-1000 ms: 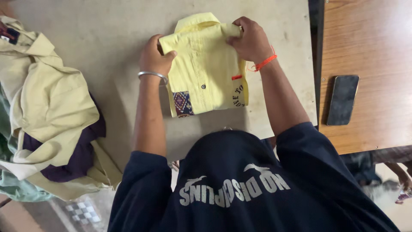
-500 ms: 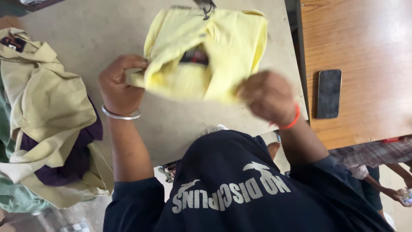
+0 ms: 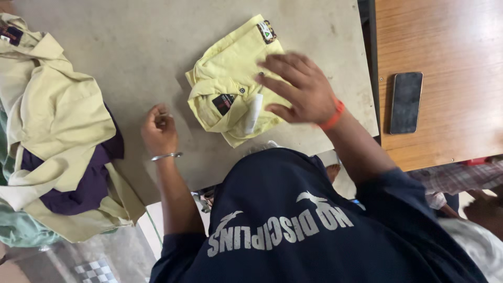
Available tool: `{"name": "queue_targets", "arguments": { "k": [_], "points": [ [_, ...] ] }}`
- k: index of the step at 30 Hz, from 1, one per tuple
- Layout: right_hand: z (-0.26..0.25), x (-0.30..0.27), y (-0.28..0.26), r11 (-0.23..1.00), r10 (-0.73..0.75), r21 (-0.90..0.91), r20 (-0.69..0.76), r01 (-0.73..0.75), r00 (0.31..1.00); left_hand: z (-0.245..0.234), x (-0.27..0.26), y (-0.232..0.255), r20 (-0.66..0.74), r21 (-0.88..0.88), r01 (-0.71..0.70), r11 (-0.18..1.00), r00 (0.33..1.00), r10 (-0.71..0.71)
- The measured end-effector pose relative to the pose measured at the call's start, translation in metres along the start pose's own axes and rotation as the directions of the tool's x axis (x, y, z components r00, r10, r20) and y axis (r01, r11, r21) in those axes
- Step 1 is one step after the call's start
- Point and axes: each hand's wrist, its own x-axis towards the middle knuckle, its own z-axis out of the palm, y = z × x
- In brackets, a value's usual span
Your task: The person folds a yellow shirt on a table by laying it flat, folding the sleeves and sides toward the center, and then folding it in half before placing it inside a plastic bag.
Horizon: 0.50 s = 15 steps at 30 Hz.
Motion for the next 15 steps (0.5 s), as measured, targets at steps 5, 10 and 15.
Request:
{"name": "queue_targets", "arguments": {
  "k": [5,10,15],
  "points": [
    [0.093,0.017,0.025,0.99,0.078,-0.138,0.409,-0.022,0.909,0.01,-0.012,0.025,-0.002,-0.128,0.038,0.991,0.999,-0.038],
    [0.125,-0.004,0.005,0.941,0.326,-0.224,0.394,-0.254,0.859,0.021,-0.021,0.072,-0.07,-0.051,-0.166,0.985,0.984,0.162],
    [0.125,-0.004,-0.027,0.746,0.653,0.011,0.181,-0.666,0.735,0.053,-0.043,0.12,0.043,0.095,-0.489,0.867,0.872,0.487]
  ]
}}
